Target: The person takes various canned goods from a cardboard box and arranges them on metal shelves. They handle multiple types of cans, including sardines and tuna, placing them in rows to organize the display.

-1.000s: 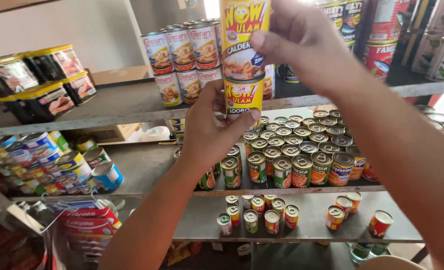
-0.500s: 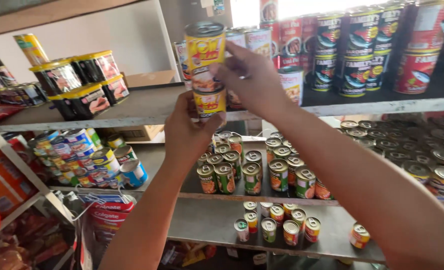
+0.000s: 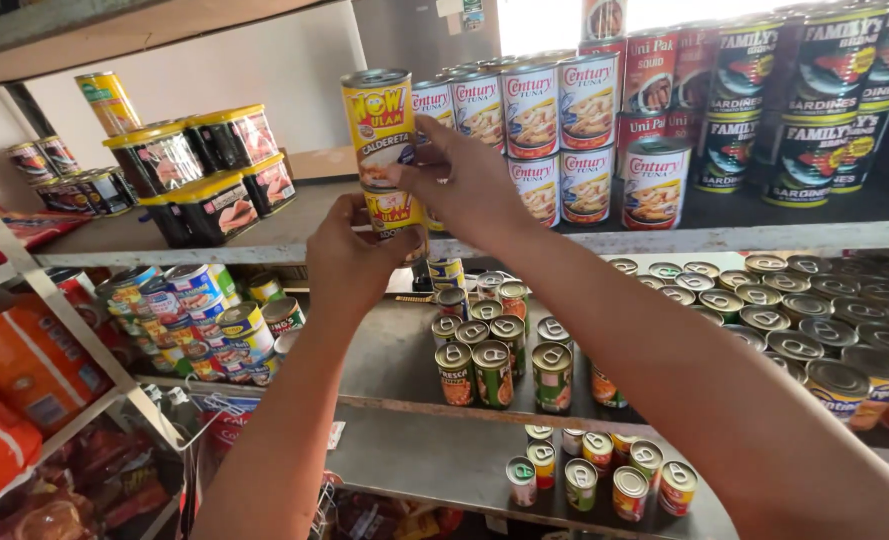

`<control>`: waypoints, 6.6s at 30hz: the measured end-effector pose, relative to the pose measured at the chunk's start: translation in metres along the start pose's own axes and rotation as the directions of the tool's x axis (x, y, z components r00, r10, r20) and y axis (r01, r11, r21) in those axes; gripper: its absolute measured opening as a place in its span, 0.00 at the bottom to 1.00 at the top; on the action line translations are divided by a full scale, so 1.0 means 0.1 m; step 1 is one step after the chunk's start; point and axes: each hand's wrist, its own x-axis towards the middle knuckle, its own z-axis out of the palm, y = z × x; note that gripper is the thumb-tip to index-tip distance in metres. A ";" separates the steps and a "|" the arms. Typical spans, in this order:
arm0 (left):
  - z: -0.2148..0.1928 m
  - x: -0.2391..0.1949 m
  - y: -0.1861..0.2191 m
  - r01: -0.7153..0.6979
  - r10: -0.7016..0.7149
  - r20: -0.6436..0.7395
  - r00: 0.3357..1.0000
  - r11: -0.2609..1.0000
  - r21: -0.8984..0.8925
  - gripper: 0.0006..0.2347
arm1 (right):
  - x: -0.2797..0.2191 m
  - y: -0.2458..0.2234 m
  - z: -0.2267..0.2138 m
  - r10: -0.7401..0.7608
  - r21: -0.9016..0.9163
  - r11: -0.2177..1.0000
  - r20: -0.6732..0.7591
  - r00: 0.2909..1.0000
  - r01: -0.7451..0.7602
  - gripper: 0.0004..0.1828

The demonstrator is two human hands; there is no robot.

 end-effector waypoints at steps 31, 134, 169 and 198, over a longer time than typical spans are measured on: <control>0.97 1.60 -1.44 0.163 -0.214 0.150 0.965 0.942 0.293 0.34 | -0.45 0.65 0.25 -0.305 -0.559 0.731 0.247 0.920 0.392 0.13; 3.17 -5.96 -0.10 0.581 -0.336 0.882 0.331 0.809 0.090 0.22 | -7.24 1.12 -1.61 0.912 0.194 0.378 0.091 0.401 -0.905 0.40; 2.17 -0.34 1.20 -0.461 0.461 -0.053 0.886 0.888 0.011 0.23 | -1.17 -0.10 -2.58 0.125 0.192 0.979 -0.265 0.956 -0.075 0.25; 2.51 -0.36 1.12 -0.378 0.385 -0.226 0.895 0.923 0.073 0.17 | -0.31 0.99 -2.44 0.108 0.234 0.965 0.067 0.992 -0.121 0.32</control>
